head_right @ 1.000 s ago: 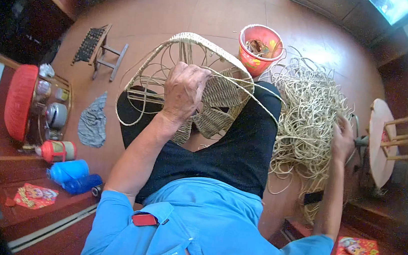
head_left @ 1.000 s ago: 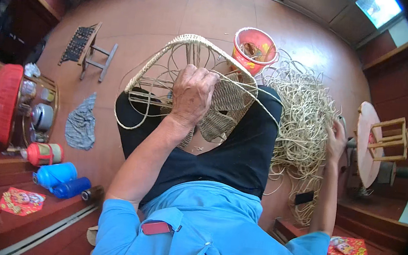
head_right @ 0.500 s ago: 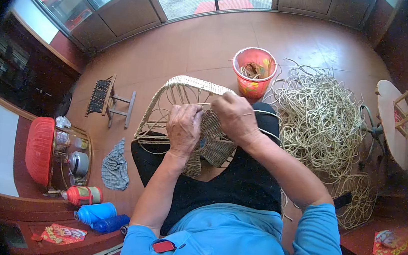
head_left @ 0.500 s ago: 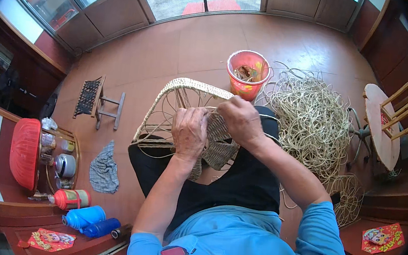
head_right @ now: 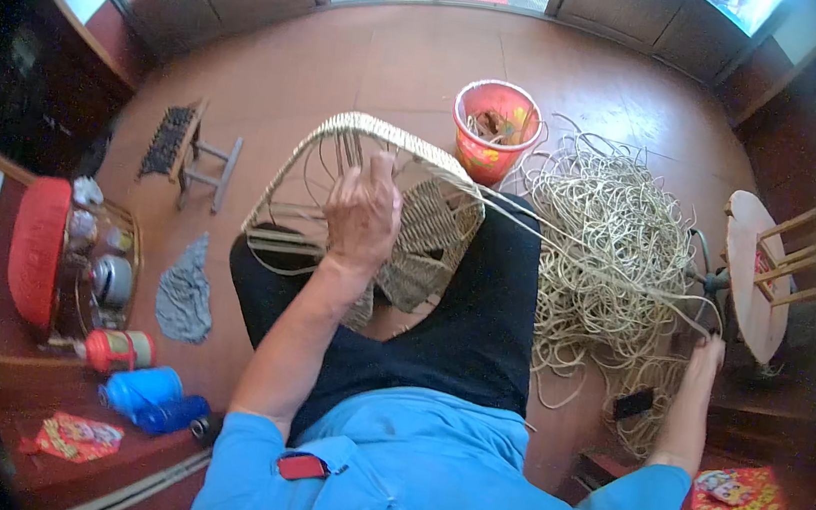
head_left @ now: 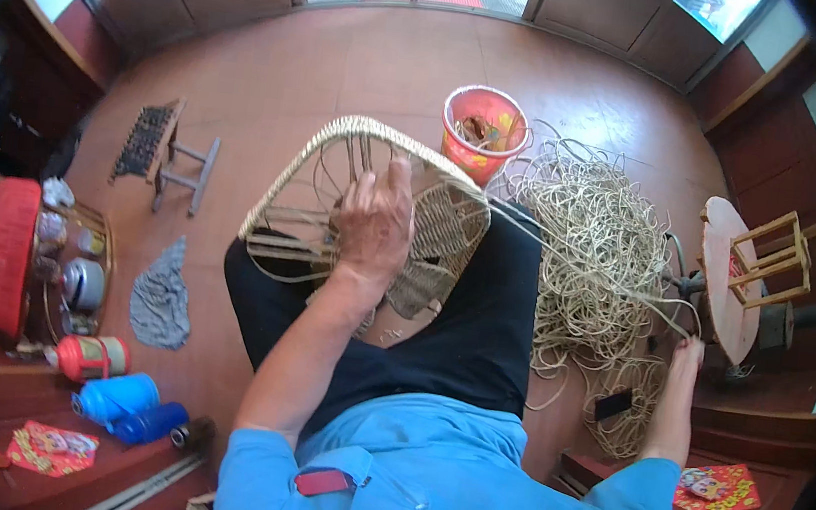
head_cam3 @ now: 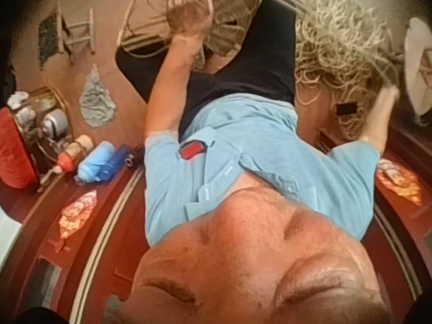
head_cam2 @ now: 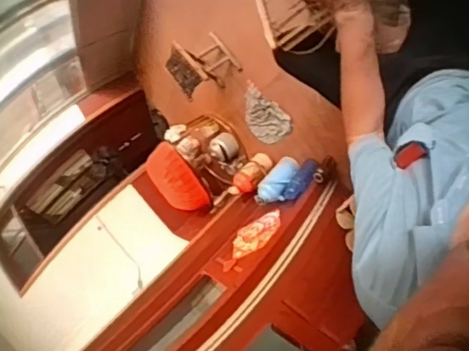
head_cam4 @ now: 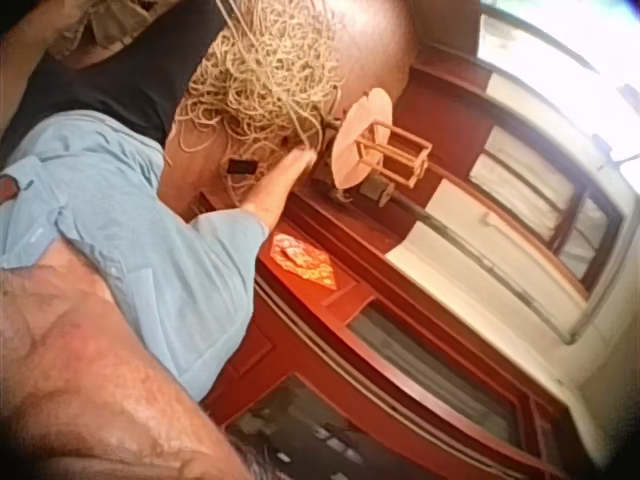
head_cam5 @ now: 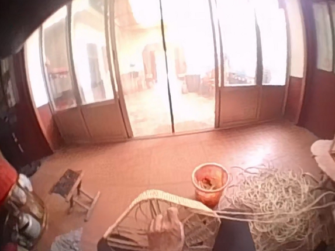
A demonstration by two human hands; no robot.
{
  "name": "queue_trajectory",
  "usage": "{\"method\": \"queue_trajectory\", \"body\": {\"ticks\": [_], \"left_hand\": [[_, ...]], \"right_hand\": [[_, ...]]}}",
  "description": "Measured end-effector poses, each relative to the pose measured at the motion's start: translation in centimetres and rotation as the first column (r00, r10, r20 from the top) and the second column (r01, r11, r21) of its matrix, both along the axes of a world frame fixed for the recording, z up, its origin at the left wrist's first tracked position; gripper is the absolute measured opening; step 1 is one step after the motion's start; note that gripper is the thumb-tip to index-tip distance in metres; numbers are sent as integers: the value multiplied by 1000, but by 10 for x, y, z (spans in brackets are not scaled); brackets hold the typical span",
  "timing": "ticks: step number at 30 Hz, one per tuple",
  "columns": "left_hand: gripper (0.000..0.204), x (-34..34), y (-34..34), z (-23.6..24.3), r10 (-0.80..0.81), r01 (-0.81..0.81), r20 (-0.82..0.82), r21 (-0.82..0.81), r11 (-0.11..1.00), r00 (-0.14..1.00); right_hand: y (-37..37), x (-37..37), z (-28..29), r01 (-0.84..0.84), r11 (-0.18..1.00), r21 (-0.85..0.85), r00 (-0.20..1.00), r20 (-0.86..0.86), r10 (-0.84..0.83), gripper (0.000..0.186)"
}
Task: The person weaves strands of rattan onto a wicker frame by hand, threading the strips through the structure and pulling them tight.
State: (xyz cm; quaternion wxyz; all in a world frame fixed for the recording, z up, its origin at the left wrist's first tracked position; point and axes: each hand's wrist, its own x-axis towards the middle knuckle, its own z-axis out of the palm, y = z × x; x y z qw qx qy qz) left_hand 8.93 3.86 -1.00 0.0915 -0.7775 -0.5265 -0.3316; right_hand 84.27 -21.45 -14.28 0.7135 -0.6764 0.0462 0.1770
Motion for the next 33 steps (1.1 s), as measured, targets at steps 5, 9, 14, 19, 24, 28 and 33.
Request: {"method": "queue_trajectory", "body": {"ticks": [5,9,14,19,24,28,33], "left_hand": [[22,2,4,1,-60,63,135,-20,998,989],[22,-1,3,5,-75,95,251,-66,993,965],[23,-6,-10,7,-56,167,530,-165,972,846],[15,-46,-12,12,165,696,957,-286,659,237],[24,-80,-16,15,186,624,933,-346,701,309],[26,-92,-17,23,180,597,917,-372,711,356],[22,-90,-5,35,107,523,894,-348,778,435]], "right_hand": [[-104,33,-25,223,935,-275,963,-88,-255,17],[-108,7,-58,222,855,-469,943,-118,-310,18],[11,-136,-45,-165,780,-603,706,480,521,49],[142,-406,61,-642,646,-413,187,733,655,29],[186,-584,134,-818,415,-398,-119,824,555,36],[209,-636,136,-736,392,-552,-334,800,499,53],[208,-651,123,-661,447,-603,-422,791,442,58]]}}
